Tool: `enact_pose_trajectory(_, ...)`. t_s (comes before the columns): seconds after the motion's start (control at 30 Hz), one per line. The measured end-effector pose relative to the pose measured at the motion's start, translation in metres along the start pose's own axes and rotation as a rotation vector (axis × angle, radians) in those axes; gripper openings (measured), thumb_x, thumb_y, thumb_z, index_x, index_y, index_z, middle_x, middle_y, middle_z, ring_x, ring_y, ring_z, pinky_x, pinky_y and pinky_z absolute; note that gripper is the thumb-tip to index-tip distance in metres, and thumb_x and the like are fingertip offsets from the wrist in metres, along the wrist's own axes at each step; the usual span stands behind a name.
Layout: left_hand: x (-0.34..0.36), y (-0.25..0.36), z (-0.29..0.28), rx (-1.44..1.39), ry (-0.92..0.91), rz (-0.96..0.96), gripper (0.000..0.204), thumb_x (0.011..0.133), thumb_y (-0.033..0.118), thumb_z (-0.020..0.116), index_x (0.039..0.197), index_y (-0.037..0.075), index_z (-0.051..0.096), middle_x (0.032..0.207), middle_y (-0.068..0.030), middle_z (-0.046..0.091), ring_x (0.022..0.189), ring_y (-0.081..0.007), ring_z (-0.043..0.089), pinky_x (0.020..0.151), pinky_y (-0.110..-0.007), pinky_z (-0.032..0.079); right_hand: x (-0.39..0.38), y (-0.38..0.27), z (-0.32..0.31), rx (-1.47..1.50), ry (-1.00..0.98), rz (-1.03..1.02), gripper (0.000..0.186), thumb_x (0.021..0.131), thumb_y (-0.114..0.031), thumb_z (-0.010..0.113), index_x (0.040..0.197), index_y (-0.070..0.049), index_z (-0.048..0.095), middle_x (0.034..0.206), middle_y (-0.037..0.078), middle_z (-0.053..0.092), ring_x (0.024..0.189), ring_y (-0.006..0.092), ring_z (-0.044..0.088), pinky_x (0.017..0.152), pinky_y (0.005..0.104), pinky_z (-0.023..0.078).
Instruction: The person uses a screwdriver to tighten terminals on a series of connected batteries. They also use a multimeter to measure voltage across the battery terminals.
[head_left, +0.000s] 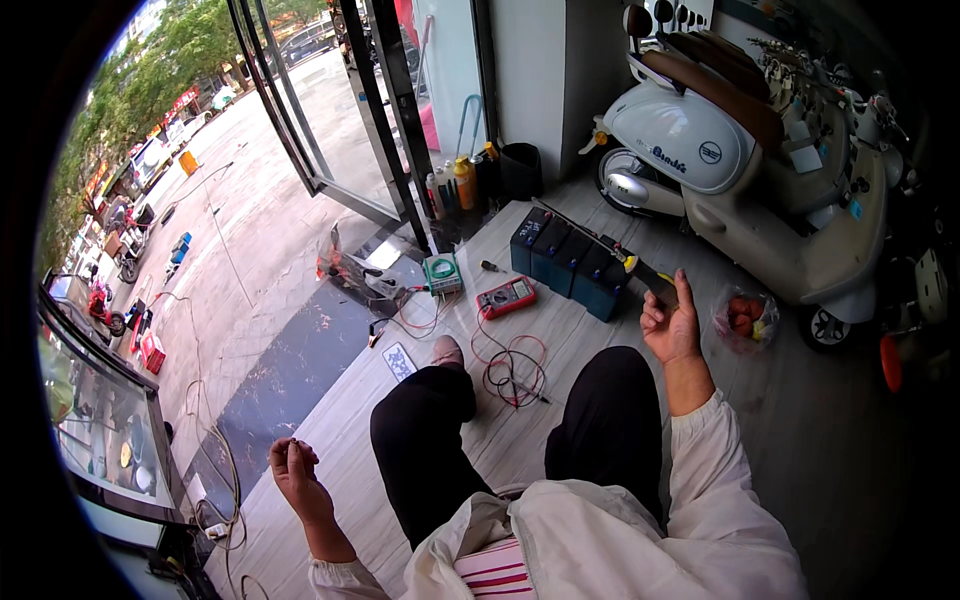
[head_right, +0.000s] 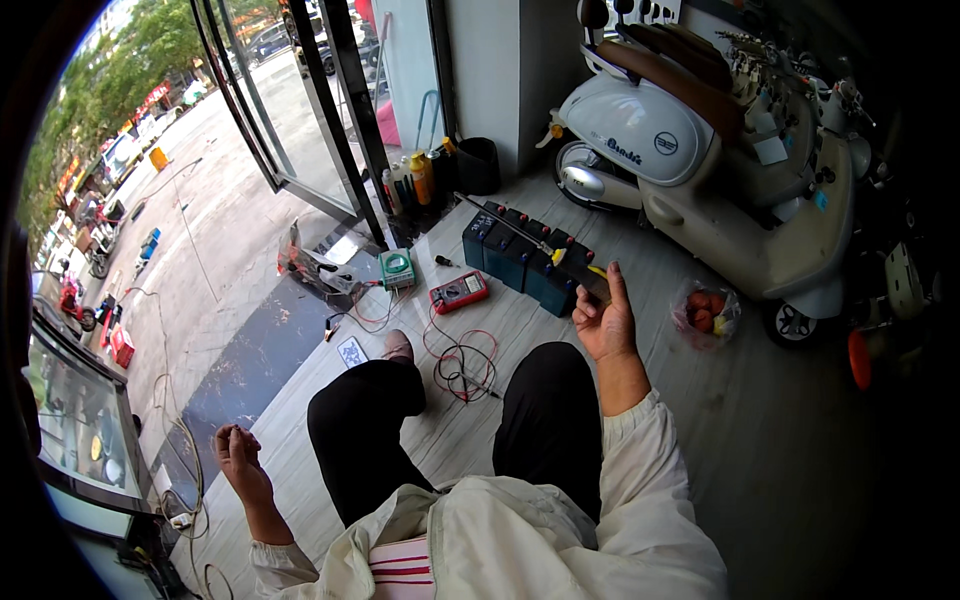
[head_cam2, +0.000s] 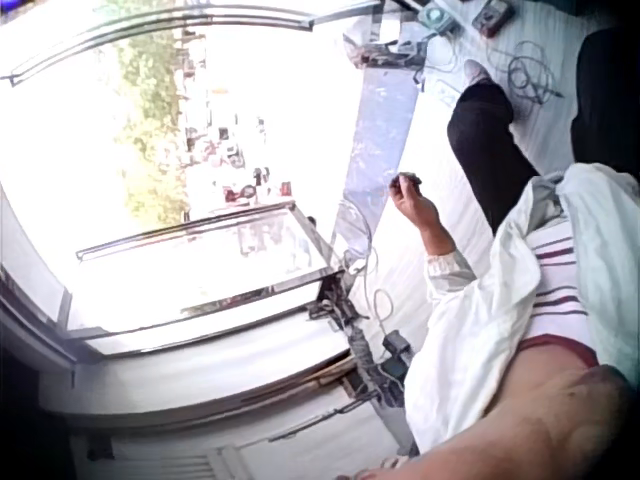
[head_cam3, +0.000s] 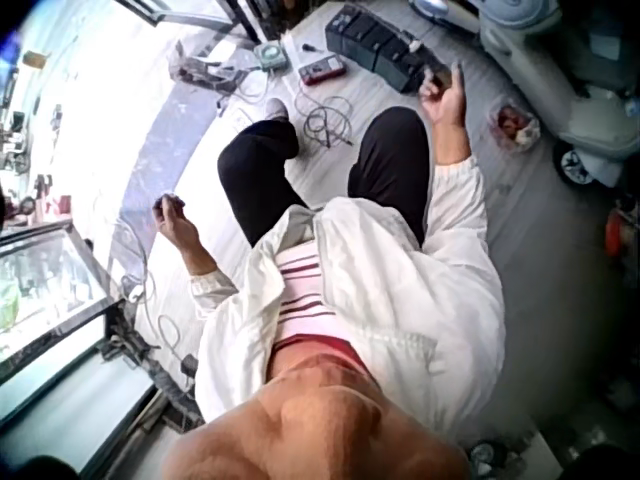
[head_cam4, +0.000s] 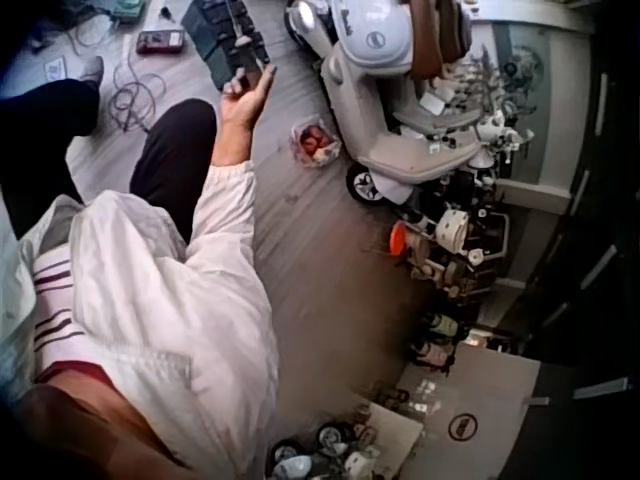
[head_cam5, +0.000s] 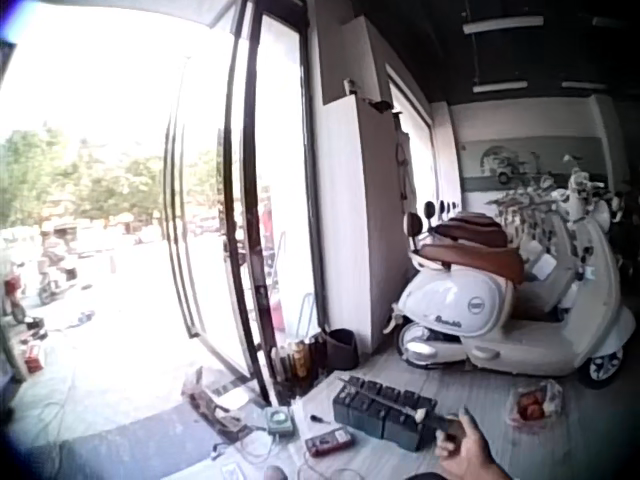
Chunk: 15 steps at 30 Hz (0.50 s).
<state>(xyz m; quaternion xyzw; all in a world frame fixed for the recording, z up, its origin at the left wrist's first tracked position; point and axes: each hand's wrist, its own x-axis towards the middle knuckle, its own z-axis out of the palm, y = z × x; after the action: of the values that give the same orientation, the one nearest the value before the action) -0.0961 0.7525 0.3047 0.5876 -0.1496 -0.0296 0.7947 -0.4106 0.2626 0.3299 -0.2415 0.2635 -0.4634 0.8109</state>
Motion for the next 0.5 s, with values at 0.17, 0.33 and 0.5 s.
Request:
enact_pose_trajectory(0.17, 0.038, -0.04, 0.036, 0.113, -0.085, -0.085, 0.004, 0.101, 0.01, 0.058, 0.104, 0.008, 0.059, 0.084, -0.0018, 0.06, 0.075, -0.0092, 0.053, 0.07, -0.025, 0.043, 0.05, -0.048, 0.011, -0.327, 0.068, -0.222, 0.034, 0.096, -0.046, 0.069, 0.097, -0.013, 0.063, 0.071, 0.001, 0.057, 0.052, 0.0066, 0.044, 0.048, 0.0232, 0.035)
enact_pose_trajectory(0.33, 0.09, -0.092, 0.13, 0.139, -0.243, -0.166, 0.005, 0.1, 0.008, 0.059, 0.102, 0.005, 0.058, 0.086, -0.0031, 0.06, 0.076, -0.0105, 0.054, 0.072, -0.027, 0.045, 0.132, -0.05, 0.023, -0.745, 0.192, -0.438, 0.034, 0.097, -0.041, 0.07, 0.099, -0.007, 0.065, 0.072, -0.001, 0.056, 0.056, 0.0053, 0.048, 0.049, 0.0223, 0.039)
enact_pose_trajectory(0.5, 0.132, -0.147, 0.224, 0.007, -0.312, -0.269, 0.007, 0.099, 0.008, 0.06, 0.104, 0.004, 0.057, 0.091, -0.0041, 0.061, 0.078, -0.0122, 0.057, 0.075, -0.029, 0.047, 0.269, -0.03, 0.019, -1.154, 0.1, -0.676, 0.033, 0.097, -0.035, 0.07, 0.096, -0.002, 0.067, 0.075, 0.003, 0.062, 0.064, 0.0083, 0.054, 0.056, 0.027, 0.044)
